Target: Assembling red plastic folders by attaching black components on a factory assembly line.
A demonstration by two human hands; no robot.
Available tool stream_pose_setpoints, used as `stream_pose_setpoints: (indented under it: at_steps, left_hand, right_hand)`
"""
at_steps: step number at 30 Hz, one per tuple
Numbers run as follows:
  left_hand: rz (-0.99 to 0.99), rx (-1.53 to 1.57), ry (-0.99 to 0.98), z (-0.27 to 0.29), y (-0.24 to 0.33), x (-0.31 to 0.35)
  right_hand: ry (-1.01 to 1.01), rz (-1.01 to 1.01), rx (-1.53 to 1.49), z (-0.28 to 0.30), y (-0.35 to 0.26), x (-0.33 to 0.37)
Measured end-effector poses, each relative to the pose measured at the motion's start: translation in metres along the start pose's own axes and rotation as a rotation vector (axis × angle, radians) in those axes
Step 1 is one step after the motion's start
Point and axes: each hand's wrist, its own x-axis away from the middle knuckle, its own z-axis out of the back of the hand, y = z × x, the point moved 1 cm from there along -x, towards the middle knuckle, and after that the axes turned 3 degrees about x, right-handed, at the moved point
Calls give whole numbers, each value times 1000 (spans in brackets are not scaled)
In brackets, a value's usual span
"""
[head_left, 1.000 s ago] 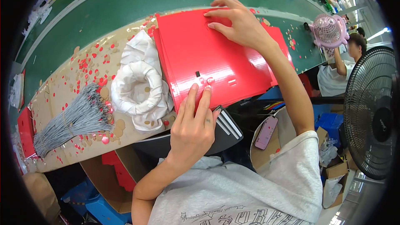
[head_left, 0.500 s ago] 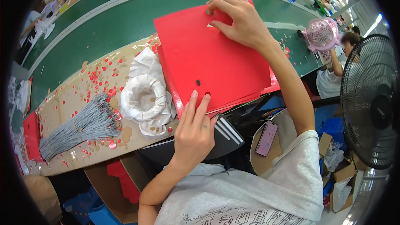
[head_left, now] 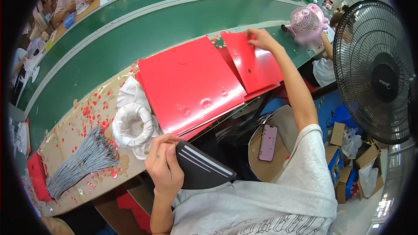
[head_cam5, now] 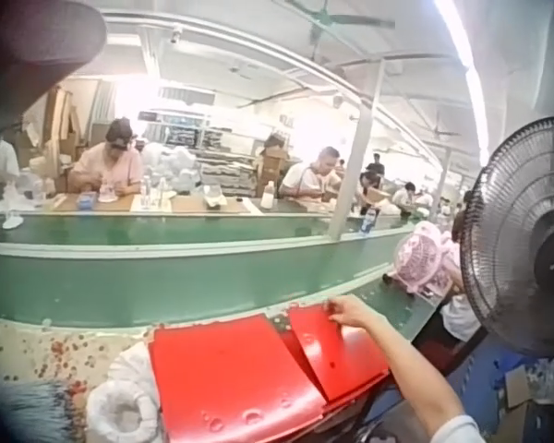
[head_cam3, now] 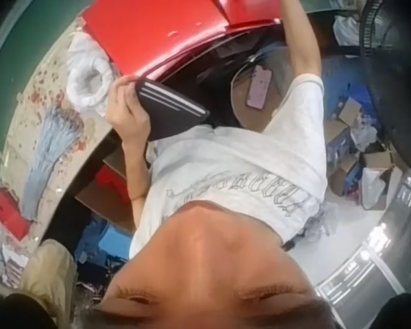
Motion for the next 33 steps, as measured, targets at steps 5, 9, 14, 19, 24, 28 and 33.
stream_pose_setpoints:
  at_steps: [5, 9, 14, 19, 24, 28, 33]
  left_hand:
    - [205, -67, -79, 5, 4, 4]
    - [267, -91, -38, 2, 8, 0]
    - [356, -167, -15, 3, -7, -8]
    - [376, -110, 51, -4, -18, -12]
    - [391, -99, 88, 3, -19, -12]
    - [407, -70, 112, 3, -21, -9]
    - [430, 47, 133, 2, -26, -7]
  right_hand:
    - [-88, -44, 172, -35, 21, 8]
    - [-128, 49, 113, -24, 13, 14]
    - [304, 540, 76, -12, -167, 62]
    - [8, 935, 46, -58, -288, 182]
    - [133, 829, -191, -74, -281, 195]
    - [-1, 687, -389, -86, -281, 199]
    - [-53, 694, -430, -89, -279, 195]
